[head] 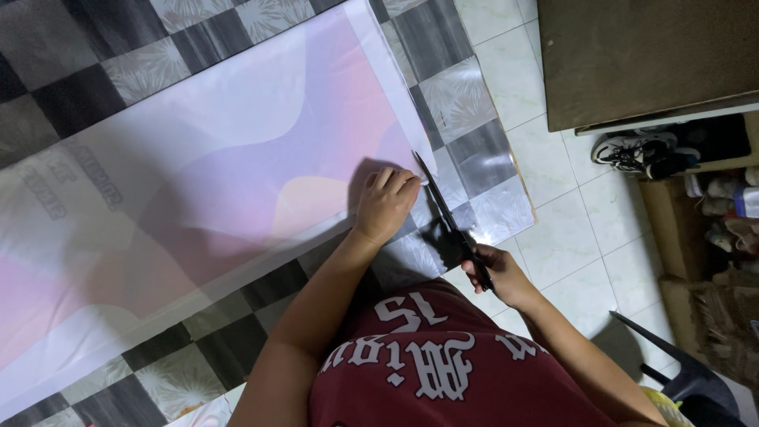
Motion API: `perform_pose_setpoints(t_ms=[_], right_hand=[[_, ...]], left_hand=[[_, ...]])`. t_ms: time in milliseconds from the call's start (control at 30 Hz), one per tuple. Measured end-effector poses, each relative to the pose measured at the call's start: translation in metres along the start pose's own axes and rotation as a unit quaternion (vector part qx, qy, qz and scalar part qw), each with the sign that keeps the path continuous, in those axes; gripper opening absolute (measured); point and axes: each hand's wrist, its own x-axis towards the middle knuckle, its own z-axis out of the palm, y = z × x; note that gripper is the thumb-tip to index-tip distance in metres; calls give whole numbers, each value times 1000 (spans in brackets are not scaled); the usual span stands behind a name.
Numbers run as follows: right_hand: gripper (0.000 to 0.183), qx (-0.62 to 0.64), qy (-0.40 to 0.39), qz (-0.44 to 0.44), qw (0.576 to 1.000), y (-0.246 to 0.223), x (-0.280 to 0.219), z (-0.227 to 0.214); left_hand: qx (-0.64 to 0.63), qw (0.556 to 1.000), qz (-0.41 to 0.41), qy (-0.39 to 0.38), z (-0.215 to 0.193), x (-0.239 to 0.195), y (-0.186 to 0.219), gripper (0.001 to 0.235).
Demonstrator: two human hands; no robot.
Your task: The person uses scissors to cut a large sheet of white patterned fabric on a checkered table. After cutting the fabric, the person picks up a white t-shirt with a colorful design and places it on top of the cut fabric sheet.
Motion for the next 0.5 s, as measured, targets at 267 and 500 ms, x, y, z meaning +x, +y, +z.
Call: perform_pose_setpoints(t_ms=[267,500], right_hand=[[30,-23,-22,-5,999,-6,2,-1],[32,-35,-41,-35,998,-23,19,0]], left_hand=[[4,1000,3,6,-5,4,1,8],[-12,1000,5,0,-7,4,0,6]])
